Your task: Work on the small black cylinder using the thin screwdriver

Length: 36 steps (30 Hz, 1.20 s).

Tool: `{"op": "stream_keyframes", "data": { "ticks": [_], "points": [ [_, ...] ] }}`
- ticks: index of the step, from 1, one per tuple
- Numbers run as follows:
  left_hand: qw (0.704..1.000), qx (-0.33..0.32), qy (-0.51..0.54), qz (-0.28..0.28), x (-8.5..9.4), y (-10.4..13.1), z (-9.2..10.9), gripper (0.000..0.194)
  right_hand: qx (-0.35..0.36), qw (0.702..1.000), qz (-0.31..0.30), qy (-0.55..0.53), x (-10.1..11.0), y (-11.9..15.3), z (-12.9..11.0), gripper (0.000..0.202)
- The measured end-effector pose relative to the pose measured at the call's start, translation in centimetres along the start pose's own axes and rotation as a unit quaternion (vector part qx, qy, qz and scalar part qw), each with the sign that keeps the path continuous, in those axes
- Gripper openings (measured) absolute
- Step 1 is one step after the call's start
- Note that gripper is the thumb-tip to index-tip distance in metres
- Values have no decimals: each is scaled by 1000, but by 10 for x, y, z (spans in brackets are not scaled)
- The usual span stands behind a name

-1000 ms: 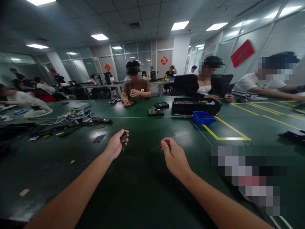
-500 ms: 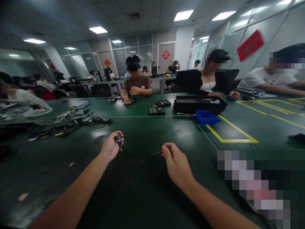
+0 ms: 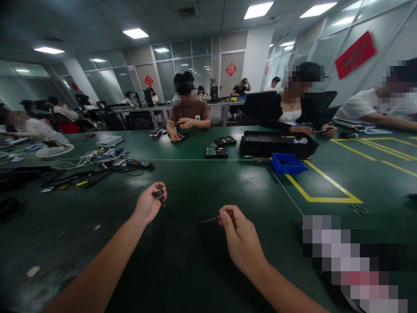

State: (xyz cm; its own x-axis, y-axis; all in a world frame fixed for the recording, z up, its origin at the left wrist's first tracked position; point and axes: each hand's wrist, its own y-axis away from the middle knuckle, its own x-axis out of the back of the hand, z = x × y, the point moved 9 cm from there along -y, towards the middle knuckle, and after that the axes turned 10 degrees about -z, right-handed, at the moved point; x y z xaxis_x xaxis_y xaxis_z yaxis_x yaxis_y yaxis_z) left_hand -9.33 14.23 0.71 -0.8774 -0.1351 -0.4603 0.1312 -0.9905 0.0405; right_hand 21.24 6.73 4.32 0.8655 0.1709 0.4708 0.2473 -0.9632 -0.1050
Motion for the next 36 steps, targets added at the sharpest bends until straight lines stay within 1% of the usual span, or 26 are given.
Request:
{"op": "stream_keyframes", "data": {
  "ticks": [4,8,14,18,23,26,29,33,35,36],
  "points": [
    [1000,1,0,-7,0,-1,-2,21,4,1000,0,-2,-1,-4,0,31],
    [1000,-7,-11,-13,1,0,1,22,13,1000,-1,24,0,-7,3,30],
    [999,-22,-38,-22,-4,1,7,22,7,999,21,37,5,-14,14,29],
    [998,-33,-51,-25,-6,0,10,26,10,999,34,38,10,-18,15,30],
    [997,-34,-61,-41,-11,2,6,27,-8,998,39,41,14,-16,18,32],
    [993,-40,-79,-75,-21,8,-2,31,-3,998,40,37,13,-14,19,32],
    [981,-42,-138,-131,-39,18,-11,34,14,998,45,29,11,-11,17,31],
    [954,-37,-227,-194,-63,35,-23,28,33,998,41,29,7,-6,8,30],
    [936,-26,-265,-230,-75,45,-30,31,35,998,34,45,6,-2,4,29],
    [924,-26,-291,-246,-80,50,-32,36,44,997,40,46,7,0,0,29]
  ]
}}
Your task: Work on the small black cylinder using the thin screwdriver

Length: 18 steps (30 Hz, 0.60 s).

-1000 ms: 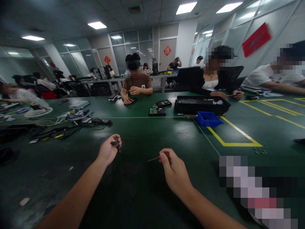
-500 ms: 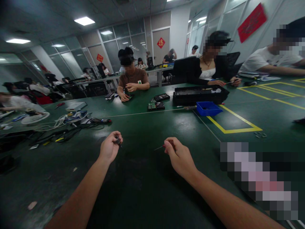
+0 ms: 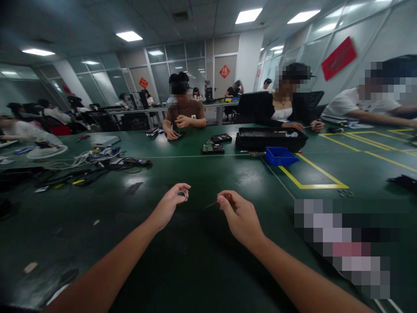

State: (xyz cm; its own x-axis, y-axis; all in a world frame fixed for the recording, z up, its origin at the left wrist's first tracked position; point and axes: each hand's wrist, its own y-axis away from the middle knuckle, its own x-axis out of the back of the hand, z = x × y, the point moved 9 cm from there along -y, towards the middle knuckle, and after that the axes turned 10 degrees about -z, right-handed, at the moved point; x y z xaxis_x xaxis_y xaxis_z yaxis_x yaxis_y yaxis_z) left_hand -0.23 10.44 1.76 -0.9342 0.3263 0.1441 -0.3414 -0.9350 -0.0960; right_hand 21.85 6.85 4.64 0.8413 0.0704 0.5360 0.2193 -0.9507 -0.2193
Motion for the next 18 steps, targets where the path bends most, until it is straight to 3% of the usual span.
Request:
{"op": "stream_keyframes", "data": {
  "ticks": [3,7,13,18],
  "points": [
    [995,-8,-93,-23,-13,5,6,49,33,998,36,-35,8,6,-9,28],
    [990,-4,-138,-27,-19,9,8,32,69,991,64,-97,13,13,-18,28],
    [986,-40,-151,-50,-28,10,13,40,90,992,34,-78,6,13,-22,25],
    [985,-25,-165,-40,-28,12,13,43,75,996,7,-49,0,11,-16,25]
  ]
}}
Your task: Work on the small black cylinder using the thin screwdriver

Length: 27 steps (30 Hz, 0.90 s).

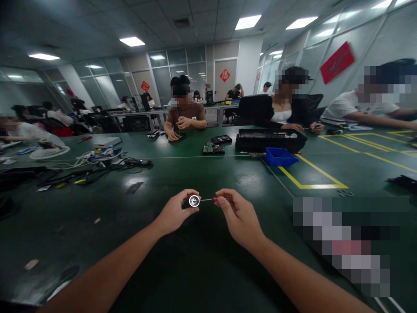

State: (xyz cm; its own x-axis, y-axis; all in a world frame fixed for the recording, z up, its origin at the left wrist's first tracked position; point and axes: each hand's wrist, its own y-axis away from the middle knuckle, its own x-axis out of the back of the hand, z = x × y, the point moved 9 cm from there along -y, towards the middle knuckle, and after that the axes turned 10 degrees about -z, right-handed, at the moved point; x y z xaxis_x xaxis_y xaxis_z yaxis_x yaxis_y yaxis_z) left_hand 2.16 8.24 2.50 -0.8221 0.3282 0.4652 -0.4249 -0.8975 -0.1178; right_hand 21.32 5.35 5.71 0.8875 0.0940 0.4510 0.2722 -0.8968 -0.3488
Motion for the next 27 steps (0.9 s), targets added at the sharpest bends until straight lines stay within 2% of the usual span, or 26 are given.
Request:
{"op": "stream_keyframes", "data": {
  "ticks": [3,7,13,17,23,27],
  "points": [
    [1000,-4,-23,6,1,0,5,36,-2,999,0,43,2,0,-4,25],
    [998,-31,-52,5,1,1,11,39,0,994,5,105,6,-1,-11,24],
    [995,-58,-86,-14,-4,1,15,38,20,993,-20,111,2,-3,-15,21],
    [995,-58,-85,-11,-6,0,15,38,-20,990,-16,139,1,-2,-10,33],
    [994,-61,-88,5,-2,-1,12,41,-8,992,-30,120,-3,-2,-13,31],
    [994,-64,-89,2,-3,-1,10,41,-43,991,-38,124,-4,-3,-8,36]
  ]
}}
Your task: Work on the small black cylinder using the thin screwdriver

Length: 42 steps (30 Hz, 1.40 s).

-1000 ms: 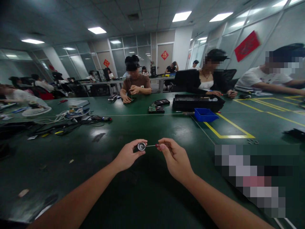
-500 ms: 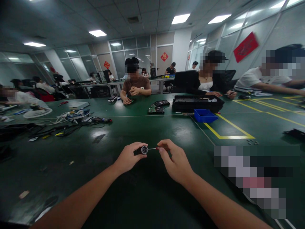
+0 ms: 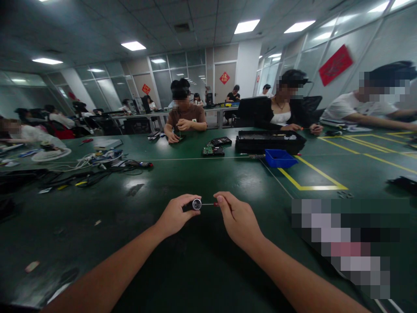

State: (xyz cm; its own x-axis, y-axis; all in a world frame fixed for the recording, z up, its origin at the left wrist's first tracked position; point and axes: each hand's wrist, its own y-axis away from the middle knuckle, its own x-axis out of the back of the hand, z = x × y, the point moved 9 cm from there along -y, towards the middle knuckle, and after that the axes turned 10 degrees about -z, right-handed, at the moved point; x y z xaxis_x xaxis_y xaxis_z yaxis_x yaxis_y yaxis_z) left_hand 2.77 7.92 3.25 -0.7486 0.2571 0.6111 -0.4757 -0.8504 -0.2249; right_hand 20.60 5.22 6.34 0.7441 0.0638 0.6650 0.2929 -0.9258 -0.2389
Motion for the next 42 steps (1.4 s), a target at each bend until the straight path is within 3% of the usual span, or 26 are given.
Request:
{"op": "stream_keyframes", "data": {
  "ticks": [8,10,12,14,18,25,33,42],
  "points": [
    [1000,16,-14,-3,0,1,1,41,-33,983,44,-174,0,-1,16,28],
    [999,-3,-30,-12,1,1,5,40,-51,960,55,-270,-2,-4,27,30],
    [998,-18,-52,-23,1,0,7,39,-73,917,38,-390,-11,-9,39,31],
    [997,-14,-69,-26,2,-1,5,38,-81,894,33,-440,-15,-12,46,29],
    [997,4,-78,-20,3,-1,0,38,-51,926,73,-366,-5,-11,49,31],
    [995,9,-96,-25,3,-1,4,36,-9,969,82,-232,4,-3,26,29],
    [991,5,-128,-37,0,-1,3,39,15,991,41,-126,-2,0,12,26],
    [986,-25,-155,-64,-5,-3,8,39,47,996,25,-65,-3,0,4,21]
  ]
}}
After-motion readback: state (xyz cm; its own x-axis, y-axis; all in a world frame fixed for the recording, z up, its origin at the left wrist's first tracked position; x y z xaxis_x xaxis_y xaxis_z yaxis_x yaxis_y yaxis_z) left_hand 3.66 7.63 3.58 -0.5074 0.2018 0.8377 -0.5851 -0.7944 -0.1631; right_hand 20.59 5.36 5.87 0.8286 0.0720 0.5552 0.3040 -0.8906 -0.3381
